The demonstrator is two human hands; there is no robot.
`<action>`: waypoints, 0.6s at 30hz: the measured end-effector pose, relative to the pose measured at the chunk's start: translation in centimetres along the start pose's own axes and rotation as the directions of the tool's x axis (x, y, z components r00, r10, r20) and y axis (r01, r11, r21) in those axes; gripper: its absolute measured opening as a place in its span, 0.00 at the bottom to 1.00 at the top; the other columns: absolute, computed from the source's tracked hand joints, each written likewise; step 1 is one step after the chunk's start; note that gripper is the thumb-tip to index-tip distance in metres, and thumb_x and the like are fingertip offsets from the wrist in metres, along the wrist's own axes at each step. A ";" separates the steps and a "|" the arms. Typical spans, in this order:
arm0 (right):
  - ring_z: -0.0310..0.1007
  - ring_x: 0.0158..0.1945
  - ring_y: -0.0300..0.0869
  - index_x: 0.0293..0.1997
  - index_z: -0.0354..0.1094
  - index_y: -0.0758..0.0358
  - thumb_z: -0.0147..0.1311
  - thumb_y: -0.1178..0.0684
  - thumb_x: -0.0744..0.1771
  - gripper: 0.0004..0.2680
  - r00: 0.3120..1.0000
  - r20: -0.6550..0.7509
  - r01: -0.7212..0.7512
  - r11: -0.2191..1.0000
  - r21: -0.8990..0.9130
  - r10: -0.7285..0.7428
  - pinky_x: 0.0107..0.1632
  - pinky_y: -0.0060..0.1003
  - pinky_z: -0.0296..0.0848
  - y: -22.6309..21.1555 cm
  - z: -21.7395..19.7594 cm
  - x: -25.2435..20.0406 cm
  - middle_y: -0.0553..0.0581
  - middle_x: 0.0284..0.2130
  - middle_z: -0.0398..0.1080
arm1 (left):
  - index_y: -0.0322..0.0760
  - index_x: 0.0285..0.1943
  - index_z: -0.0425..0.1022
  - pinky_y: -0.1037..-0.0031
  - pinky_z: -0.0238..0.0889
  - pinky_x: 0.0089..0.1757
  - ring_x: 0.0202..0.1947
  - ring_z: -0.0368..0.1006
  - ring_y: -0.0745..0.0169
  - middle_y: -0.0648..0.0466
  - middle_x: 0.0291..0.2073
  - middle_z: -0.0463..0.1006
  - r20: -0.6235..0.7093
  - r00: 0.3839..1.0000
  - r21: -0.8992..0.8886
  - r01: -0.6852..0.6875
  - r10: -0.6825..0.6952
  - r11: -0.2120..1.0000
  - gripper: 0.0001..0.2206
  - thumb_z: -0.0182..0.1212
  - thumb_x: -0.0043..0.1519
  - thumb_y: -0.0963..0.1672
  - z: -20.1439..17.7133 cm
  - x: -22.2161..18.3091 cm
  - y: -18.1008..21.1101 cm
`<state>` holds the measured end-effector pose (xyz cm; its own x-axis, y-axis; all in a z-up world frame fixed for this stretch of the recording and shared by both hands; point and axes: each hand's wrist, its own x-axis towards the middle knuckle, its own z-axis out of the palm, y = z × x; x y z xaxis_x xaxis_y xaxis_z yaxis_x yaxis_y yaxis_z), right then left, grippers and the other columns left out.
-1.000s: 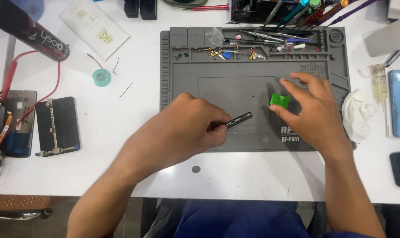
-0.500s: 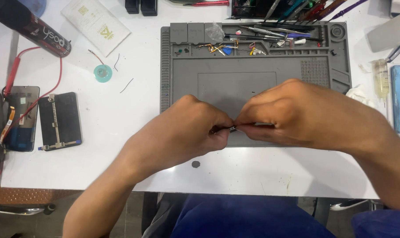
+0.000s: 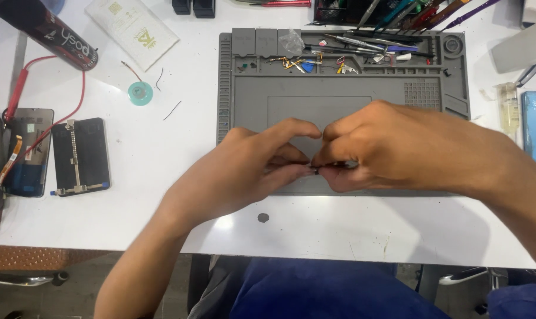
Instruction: Using a prying tool to carefully separate the screen from the body of a smartphone.
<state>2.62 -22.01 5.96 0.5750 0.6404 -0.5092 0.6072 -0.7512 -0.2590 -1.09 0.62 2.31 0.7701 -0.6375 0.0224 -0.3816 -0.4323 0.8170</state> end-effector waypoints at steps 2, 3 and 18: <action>0.70 0.24 0.37 0.38 0.76 0.42 0.56 0.45 0.65 0.04 0.991 -0.125 0.061 0.996 0.068 -0.052 0.22 0.43 0.69 0.9 1.3 -0.4 0.34 0.30 0.77 | 0.43 0.66 0.57 0.72 0.62 0.51 0.45 0.73 0.55 0.53 0.47 0.80 -0.123 0.992 -0.101 -0.024 0.011 0.995 0.27 0.65 0.60 0.45 2.7 -0.7 -1.7; 0.62 0.18 0.40 0.29 0.75 0.51 0.57 0.50 0.64 0.04 0.964 -0.249 0.126 0.983 0.137 -0.089 0.23 0.42 0.62 1.4 2.0 -0.6 0.38 0.24 0.76 | 0.41 0.73 0.51 0.67 0.61 0.65 0.65 0.70 0.52 0.42 0.62 0.73 -0.233 0.972 -0.204 -0.061 0.012 0.977 0.39 0.72 0.55 0.46 3.9 -0.9 -2.7; 0.73 0.25 0.41 0.26 0.75 0.70 0.68 0.62 0.60 0.05 0.357 -0.867 0.109 0.906 0.409 0.348 0.29 0.28 0.69 0.2 14.4 -4.9 0.60 0.24 0.75 | 0.32 0.56 0.67 0.40 0.47 0.66 0.51 0.72 0.49 0.49 0.47 0.74 -0.408 0.799 0.386 -0.287 0.441 0.877 0.23 0.73 0.54 0.38 15.2 4.0 -4.1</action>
<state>-7.96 -27.58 -3.43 0.8920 0.1057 0.4394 0.3884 -0.6766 -0.6256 -4.29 -9.87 -9.69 0.6559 -0.4398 0.6134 -0.7526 -0.4426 0.4875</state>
